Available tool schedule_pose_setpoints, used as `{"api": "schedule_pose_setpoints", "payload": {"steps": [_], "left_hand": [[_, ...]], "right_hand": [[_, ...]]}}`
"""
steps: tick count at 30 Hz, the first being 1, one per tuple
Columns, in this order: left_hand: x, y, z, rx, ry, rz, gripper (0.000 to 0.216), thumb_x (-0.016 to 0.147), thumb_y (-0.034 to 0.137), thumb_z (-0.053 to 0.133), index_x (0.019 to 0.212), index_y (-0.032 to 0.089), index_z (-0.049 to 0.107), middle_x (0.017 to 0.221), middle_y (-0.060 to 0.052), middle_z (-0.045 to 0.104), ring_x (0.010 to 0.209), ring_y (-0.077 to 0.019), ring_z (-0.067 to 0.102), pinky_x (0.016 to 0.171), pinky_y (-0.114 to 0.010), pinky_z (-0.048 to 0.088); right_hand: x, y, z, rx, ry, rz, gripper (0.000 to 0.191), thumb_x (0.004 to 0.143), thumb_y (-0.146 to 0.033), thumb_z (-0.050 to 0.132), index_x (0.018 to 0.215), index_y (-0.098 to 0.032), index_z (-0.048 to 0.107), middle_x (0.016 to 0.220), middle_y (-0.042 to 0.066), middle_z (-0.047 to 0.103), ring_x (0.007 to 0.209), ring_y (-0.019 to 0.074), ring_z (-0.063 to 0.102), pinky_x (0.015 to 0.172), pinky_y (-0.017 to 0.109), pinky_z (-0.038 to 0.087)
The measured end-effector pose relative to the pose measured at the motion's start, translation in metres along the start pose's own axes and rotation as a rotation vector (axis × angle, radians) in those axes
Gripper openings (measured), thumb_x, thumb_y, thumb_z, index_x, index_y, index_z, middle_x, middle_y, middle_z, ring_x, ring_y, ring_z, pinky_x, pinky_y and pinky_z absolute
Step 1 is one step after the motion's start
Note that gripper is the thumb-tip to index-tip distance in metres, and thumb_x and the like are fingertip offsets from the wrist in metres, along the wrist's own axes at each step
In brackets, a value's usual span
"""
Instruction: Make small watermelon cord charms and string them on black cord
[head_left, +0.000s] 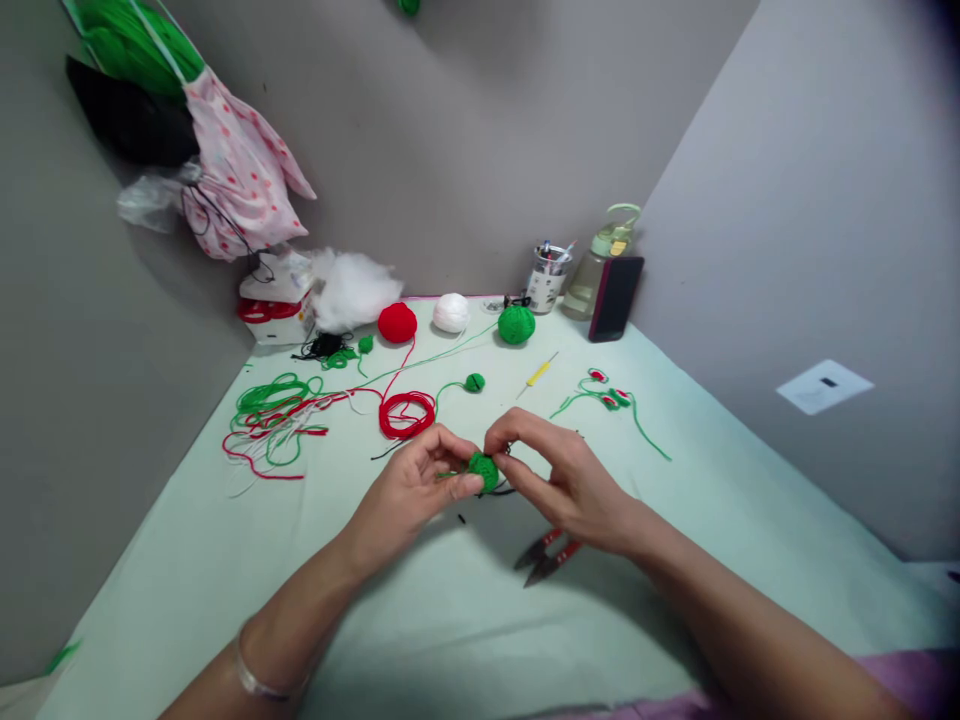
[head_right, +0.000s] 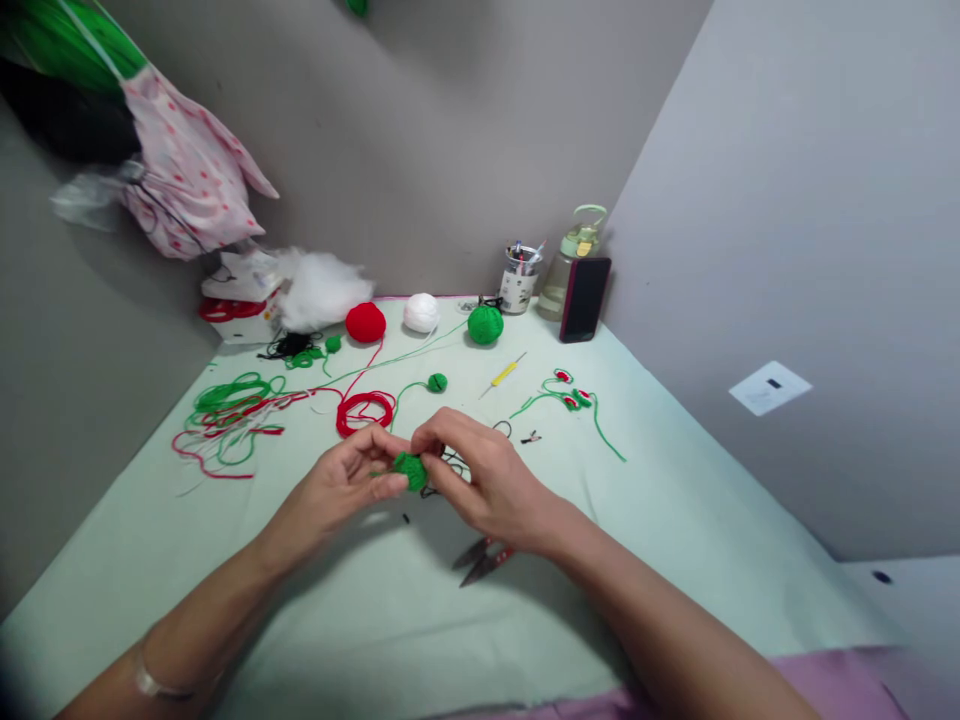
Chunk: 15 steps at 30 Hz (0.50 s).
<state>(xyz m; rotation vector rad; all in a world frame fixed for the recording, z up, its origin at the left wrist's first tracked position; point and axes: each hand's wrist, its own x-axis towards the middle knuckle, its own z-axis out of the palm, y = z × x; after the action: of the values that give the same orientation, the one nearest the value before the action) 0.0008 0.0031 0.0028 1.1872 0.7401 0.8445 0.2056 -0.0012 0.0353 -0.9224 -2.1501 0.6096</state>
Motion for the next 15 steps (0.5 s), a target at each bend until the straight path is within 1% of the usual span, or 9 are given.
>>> {"api": "schedule_pose_setpoints", "payload": {"steps": [2, 4, 7, 9, 12, 13, 14, 15], "left_hand": [[0.000, -0.002, 0.001, 0.030, 0.028, 0.005, 0.024, 0.083, 0.031, 0.074, 0.096, 0.018, 0.059, 0.094, -0.002, 0.062, 0.090, -0.0157, 0.058, 0.082, -0.028, 0.045], [0.001, -0.005, 0.003, 0.074, 0.073, 0.011, 0.024, 0.083, 0.031, 0.073, 0.094, 0.018, 0.056, 0.094, -0.002, 0.061, 0.089, -0.0158, 0.058, 0.080, -0.028, 0.046], [0.003, -0.007, 0.007, 0.186, 0.144, 0.043, 0.021, 0.083, 0.030, 0.070, 0.087, 0.019, 0.053, 0.087, 0.000, 0.057, 0.082, -0.0148, 0.055, 0.077, -0.028, 0.045], [0.004, -0.008, 0.008, 0.271, 0.182, 0.089, 0.019, 0.083, 0.027, 0.068, 0.084, 0.020, 0.051, 0.084, 0.001, 0.055, 0.079, -0.0144, 0.053, 0.075, -0.028, 0.044], [0.006, -0.009, 0.008, 0.378, 0.252, 0.144, 0.020, 0.081, 0.023, 0.068, 0.081, 0.021, 0.048, 0.082, 0.002, 0.054, 0.078, -0.0147, 0.053, 0.075, -0.029, 0.044], [0.007, -0.010, 0.007, 0.406, 0.287, 0.152, 0.021, 0.080, 0.023, 0.068, 0.081, 0.021, 0.048, 0.082, 0.002, 0.054, 0.078, -0.0149, 0.053, 0.075, -0.029, 0.044], [0.007, -0.010, 0.005, 0.433, 0.322, 0.161, 0.021, 0.079, 0.022, 0.069, 0.081, 0.022, 0.048, 0.082, 0.002, 0.054, 0.078, -0.0152, 0.054, 0.075, -0.030, 0.044], [0.008, -0.010, 0.003, 0.455, 0.360, 0.181, 0.021, 0.079, 0.021, 0.068, 0.081, 0.022, 0.048, 0.082, 0.002, 0.054, 0.078, -0.0155, 0.054, 0.076, -0.030, 0.045]], "right_hand": [[-0.001, -0.001, 0.001, -0.166, -0.003, -0.111, 0.007, 0.098, -0.014, 0.050, 0.097, -0.016, 0.057, 0.088, 0.005, 0.064, 0.078, 0.0132, 0.058, 0.069, 0.024, 0.046], [-0.003, 0.000, 0.004, -0.347, -0.042, -0.209, 0.013, 0.099, -0.014, 0.046, 0.099, -0.015, 0.059, 0.086, 0.007, 0.065, 0.077, 0.0153, 0.059, 0.065, 0.025, 0.046], [-0.004, 0.006, 0.009, -0.539, -0.129, -0.262, 0.026, 0.099, -0.008, 0.038, 0.102, -0.014, 0.063, 0.085, 0.009, 0.067, 0.073, 0.0168, 0.061, 0.062, 0.027, 0.047], [-0.004, 0.006, 0.012, -0.591, -0.087, -0.280, 0.027, 0.097, -0.007, 0.040, 0.101, -0.017, 0.065, 0.090, 0.009, 0.070, 0.076, 0.0176, 0.063, 0.064, 0.029, 0.048], [-0.007, -0.005, 0.014, -0.548, 0.105, -0.359, 0.022, 0.093, -0.011, 0.049, 0.090, -0.023, 0.067, 0.098, 0.008, 0.074, 0.078, 0.0185, 0.065, 0.067, 0.031, 0.050], [-0.008, -0.012, 0.012, -0.482, 0.149, -0.369, 0.020, 0.092, -0.011, 0.051, 0.087, -0.024, 0.066, 0.098, 0.008, 0.074, 0.077, 0.0185, 0.066, 0.066, 0.032, 0.051], [-0.010, -0.019, 0.008, -0.379, 0.165, -0.346, 0.020, 0.092, -0.010, 0.052, 0.087, -0.024, 0.066, 0.098, 0.008, 0.074, 0.075, 0.0182, 0.066, 0.066, 0.032, 0.052], [-0.013, -0.027, 0.002, -0.238, 0.160, -0.284, 0.020, 0.093, -0.010, 0.051, 0.088, -0.023, 0.065, 0.097, 0.008, 0.074, 0.073, 0.0175, 0.067, 0.064, 0.032, 0.053]]}}
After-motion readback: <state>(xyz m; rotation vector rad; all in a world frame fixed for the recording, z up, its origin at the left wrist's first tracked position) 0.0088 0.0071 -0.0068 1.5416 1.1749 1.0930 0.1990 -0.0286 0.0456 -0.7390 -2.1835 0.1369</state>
